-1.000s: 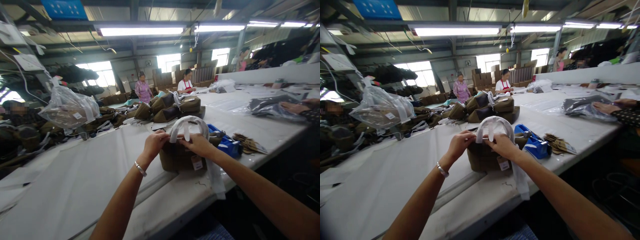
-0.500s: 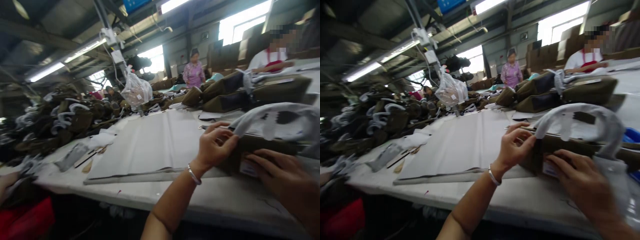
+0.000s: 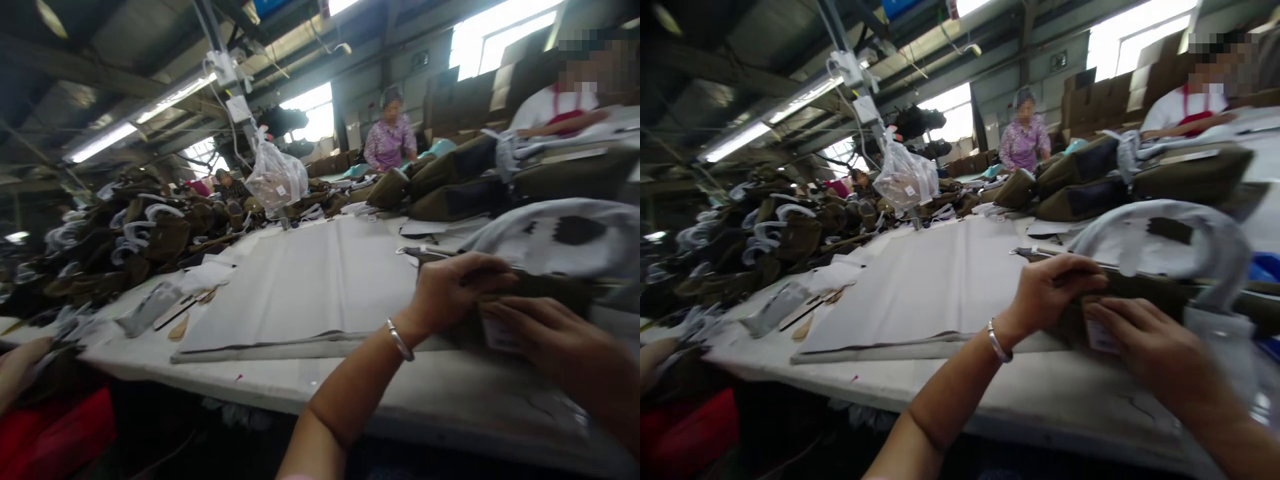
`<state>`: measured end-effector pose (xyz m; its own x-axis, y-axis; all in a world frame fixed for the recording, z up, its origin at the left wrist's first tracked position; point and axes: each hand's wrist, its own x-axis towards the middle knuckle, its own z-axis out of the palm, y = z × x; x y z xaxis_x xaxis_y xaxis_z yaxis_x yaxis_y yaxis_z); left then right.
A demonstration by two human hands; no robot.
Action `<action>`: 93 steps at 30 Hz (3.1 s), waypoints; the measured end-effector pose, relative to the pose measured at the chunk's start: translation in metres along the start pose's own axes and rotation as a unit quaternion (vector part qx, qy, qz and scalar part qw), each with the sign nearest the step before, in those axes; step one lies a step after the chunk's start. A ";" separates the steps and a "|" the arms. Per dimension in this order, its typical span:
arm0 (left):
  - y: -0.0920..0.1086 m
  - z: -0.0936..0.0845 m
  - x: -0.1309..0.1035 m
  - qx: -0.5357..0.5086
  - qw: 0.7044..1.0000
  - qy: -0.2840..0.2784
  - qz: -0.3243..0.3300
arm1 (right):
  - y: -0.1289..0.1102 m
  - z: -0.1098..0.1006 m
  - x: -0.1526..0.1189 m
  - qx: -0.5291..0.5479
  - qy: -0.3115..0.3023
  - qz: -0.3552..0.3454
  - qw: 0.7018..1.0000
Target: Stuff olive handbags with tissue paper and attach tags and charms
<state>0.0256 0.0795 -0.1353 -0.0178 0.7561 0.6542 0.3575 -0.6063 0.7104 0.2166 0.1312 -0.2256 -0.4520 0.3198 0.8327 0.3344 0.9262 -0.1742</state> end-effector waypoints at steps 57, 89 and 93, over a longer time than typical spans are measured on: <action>0.002 0.001 -0.012 0.047 0.992 -0.008 -0.113 | -0.037 -0.011 0.052 0.417 0.110 0.479 0.765; 0.008 0.014 -0.014 -0.072 0.986 0.045 -0.141 | -0.033 -0.021 0.059 0.250 0.069 0.351 0.900; 0.006 0.015 -0.014 -0.077 0.986 0.045 -0.142 | -0.037 -0.018 0.057 0.239 0.089 0.379 0.890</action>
<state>0.0418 0.0691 -0.1446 -0.1827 0.8799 0.4386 0.1809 -0.4084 0.8947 0.1931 0.1121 -0.1623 -0.0946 0.8912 0.4437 0.0788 0.4510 -0.8890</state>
